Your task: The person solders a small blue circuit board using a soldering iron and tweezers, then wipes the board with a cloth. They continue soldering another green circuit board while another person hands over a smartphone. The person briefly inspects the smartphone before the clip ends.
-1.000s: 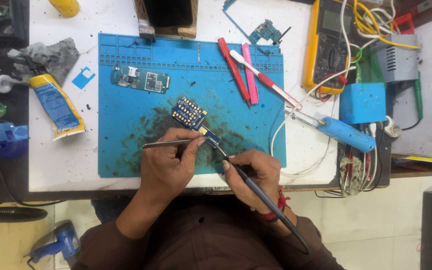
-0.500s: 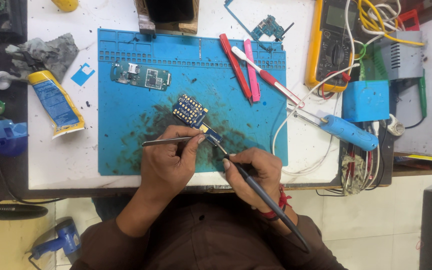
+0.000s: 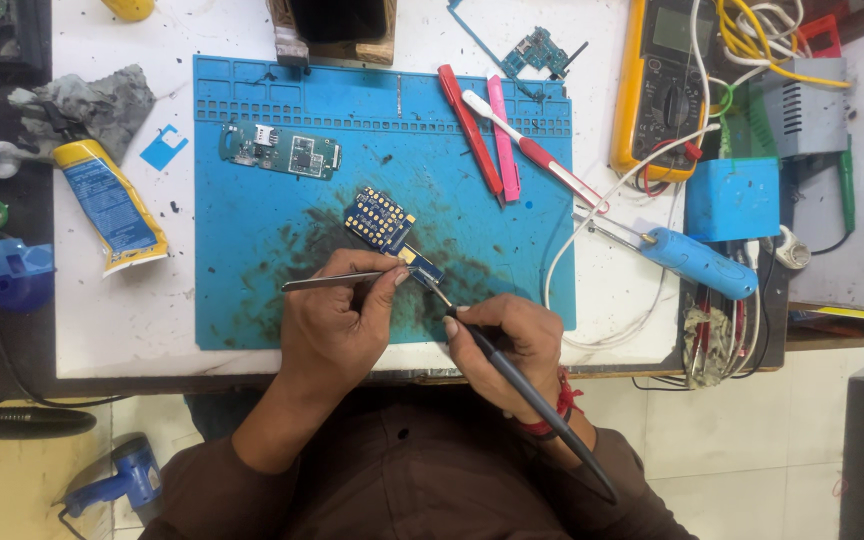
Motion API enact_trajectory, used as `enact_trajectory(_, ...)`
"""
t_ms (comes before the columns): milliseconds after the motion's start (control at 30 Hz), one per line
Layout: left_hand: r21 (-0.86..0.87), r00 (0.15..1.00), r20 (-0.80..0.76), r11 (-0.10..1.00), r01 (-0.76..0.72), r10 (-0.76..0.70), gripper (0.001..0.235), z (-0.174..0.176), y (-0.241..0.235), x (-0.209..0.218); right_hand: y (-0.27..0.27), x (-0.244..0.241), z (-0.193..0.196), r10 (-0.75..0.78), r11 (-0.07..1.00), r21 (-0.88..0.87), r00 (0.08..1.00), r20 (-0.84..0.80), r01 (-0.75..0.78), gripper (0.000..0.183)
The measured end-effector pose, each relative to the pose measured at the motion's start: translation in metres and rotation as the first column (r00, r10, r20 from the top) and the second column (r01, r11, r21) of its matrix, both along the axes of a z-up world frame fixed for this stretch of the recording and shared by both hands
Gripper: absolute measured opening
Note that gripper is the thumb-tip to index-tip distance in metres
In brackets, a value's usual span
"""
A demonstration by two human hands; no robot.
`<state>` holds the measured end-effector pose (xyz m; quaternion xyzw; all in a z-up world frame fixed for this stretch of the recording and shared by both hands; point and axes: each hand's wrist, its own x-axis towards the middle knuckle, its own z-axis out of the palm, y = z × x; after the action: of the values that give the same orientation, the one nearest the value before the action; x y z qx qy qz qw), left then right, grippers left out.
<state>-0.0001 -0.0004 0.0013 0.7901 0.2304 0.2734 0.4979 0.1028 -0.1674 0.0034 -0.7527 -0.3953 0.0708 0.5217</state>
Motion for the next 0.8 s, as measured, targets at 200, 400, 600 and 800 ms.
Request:
enact_trajectory(200, 0.009, 1.000, 0.014, 1.000, 0.001, -0.001, 0.011, 0.0004, 0.0003, 0.0007, 0.0000, 0.0008, -0.0009, -0.007, 1.000, 0.000, 0.999, 0.034, 0.007, 0.013)
enact_trajectory(400, 0.023, 1.000, -0.015, 1.000, -0.006, 0.007, 0.010, 0.0013, 0.0004, 0.0010, 0.0000, 0.0005, -0.0009, -0.039, 0.999, 0.000, 0.999, 0.017, 0.039, 0.014)
enact_trajectory(600, -0.018, 0.998, -0.059, 1.000, -0.008, 0.007, 0.010, 0.0021, 0.0004, 0.0012, 0.0004, 0.0004, -0.0007, -0.048, 0.999, -0.017, 0.999, 0.007, 0.048, 0.014)
enact_trajectory(800, 0.033, 1.000, -0.006, 0.999, -0.008, 0.009, 0.010, 0.0020, 0.0005, 0.0014, 0.0009, 0.0012, 0.0000, -0.027, 0.999, -0.016, 0.999, 0.020, 0.027, 0.015)
